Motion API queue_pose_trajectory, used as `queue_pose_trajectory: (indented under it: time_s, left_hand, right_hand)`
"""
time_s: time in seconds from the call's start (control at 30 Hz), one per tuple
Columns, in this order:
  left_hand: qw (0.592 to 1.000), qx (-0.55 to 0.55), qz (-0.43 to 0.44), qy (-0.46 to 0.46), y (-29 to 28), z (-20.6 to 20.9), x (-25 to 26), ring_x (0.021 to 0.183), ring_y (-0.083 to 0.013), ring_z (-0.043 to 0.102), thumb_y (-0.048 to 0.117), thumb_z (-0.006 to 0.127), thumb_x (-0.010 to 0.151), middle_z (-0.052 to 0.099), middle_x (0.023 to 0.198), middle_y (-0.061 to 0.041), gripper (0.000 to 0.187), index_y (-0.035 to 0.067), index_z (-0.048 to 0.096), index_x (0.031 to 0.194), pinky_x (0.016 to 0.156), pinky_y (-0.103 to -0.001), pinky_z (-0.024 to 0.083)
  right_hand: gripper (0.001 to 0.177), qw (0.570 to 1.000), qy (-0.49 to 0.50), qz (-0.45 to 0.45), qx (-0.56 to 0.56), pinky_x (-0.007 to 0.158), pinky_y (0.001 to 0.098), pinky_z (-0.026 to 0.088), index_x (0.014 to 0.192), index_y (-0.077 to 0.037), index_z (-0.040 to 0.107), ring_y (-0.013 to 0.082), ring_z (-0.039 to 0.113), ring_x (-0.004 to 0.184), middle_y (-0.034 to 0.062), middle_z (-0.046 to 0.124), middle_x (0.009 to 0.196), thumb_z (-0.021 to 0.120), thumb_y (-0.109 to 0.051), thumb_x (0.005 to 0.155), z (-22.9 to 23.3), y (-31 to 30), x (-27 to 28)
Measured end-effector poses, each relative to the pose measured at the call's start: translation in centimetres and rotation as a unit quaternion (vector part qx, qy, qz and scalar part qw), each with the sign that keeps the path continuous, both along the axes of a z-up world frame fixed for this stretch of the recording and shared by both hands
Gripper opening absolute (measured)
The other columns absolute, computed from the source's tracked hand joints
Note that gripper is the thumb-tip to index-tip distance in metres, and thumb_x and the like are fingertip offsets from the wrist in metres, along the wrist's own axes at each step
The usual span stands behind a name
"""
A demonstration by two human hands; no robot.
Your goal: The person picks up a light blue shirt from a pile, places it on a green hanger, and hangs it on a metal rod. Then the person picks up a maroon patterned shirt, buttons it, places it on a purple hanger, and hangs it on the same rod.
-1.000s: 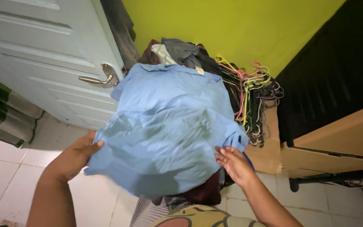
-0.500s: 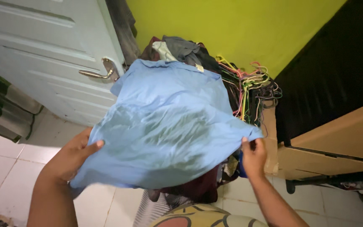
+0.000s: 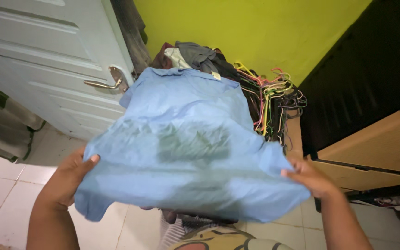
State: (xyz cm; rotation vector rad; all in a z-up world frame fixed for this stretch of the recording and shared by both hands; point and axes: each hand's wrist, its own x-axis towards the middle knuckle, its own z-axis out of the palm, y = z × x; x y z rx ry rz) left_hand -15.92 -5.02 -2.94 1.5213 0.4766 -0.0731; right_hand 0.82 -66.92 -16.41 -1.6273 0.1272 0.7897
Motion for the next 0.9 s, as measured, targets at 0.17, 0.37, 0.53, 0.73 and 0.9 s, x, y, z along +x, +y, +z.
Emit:
queue_pose_trajectory:
  time_s: [0.17, 0.37, 0.53, 0.73, 0.9]
  left_hand:
    - [0.953, 0.188, -0.093, 0.217, 2.9, -5.2, -0.7, 0.096, -0.0295, 0.076, 0.030, 0.076, 0.090, 0.083, 0.104, -0.021, 0.047, -0.005, 0.074, 0.122, 0.089, -0.040, 0.057]
    - [0.984, 0.155, -0.006, 0.088, 4.7, -11.2, -0.8, 0.099, -0.0233, 0.068, 0.033, 0.055, 0.099, 0.077, 0.106, -0.012, 0.046, 0.003, 0.067, 0.131, 0.090, -0.036, 0.051]
    - [0.952, 0.296, 0.076, 0.002, 6.2, -10.6, -0.6, 0.086, -0.0223, 0.058, 0.031, 0.050, 0.109, 0.067, 0.091, -0.015, 0.036, -0.001, 0.067, 0.116, 0.080, -0.038, 0.049]
    - [0.909, 0.400, 0.052, -0.105, 8.2, -10.7, -1.4, 0.072, -0.0227, 0.054, 0.028, 0.048, 0.109, 0.060, 0.078, -0.013, 0.033, -0.002, 0.063, 0.107, 0.073, -0.038, 0.049]
    - [0.954, 0.291, -0.073, -0.005, 11.1, -16.6, -3.0, 0.075, -0.0185, 0.058, 0.026, 0.051, 0.106, 0.066, 0.082, -0.009, 0.029, 0.001, 0.067, 0.110, 0.072, -0.036, 0.050]
  right_hand:
    - [0.046, 0.998, 0.040, -0.024, 0.043, 0.090, 0.0381, 0.053, 0.125, 0.003, 0.069, 0.0215, 0.070, 0.099, 0.0117, 0.077, 0.112, 0.075, -0.023, 0.088, -8.0, -0.3, -5.9]
    - [0.048, 0.978, 0.034, -0.206, 0.030, 0.093, 0.0389, 0.053, 0.133, 0.000, 0.063, 0.0225, 0.070, 0.105, 0.0112, 0.076, 0.119, 0.060, -0.030, 0.096, -9.2, 1.2, -8.3]
    - [0.043, 0.912, -0.238, -0.244, -0.228, 0.084, 0.0409, 0.050, 0.120, 0.002, 0.072, 0.0239, 0.064, 0.090, 0.0154, 0.071, 0.102, 0.056, -0.036, 0.107, -9.3, -3.9, -8.8]
    - [0.042, 0.871, -0.173, -0.375, -0.268, 0.055, 0.0447, 0.042, 0.097, 0.002, 0.067, 0.0256, 0.050, 0.058, 0.0130, 0.053, 0.068, 0.054, -0.033, 0.115, -5.1, -3.6, -13.3]
    - [0.032, 0.852, -0.231, -0.347, -0.317, 0.056, 0.0376, 0.043, 0.096, 0.001, 0.067, 0.0175, 0.052, 0.062, 0.0073, 0.058, 0.069, 0.058, -0.027, 0.108, -8.2, -1.7, -17.5]
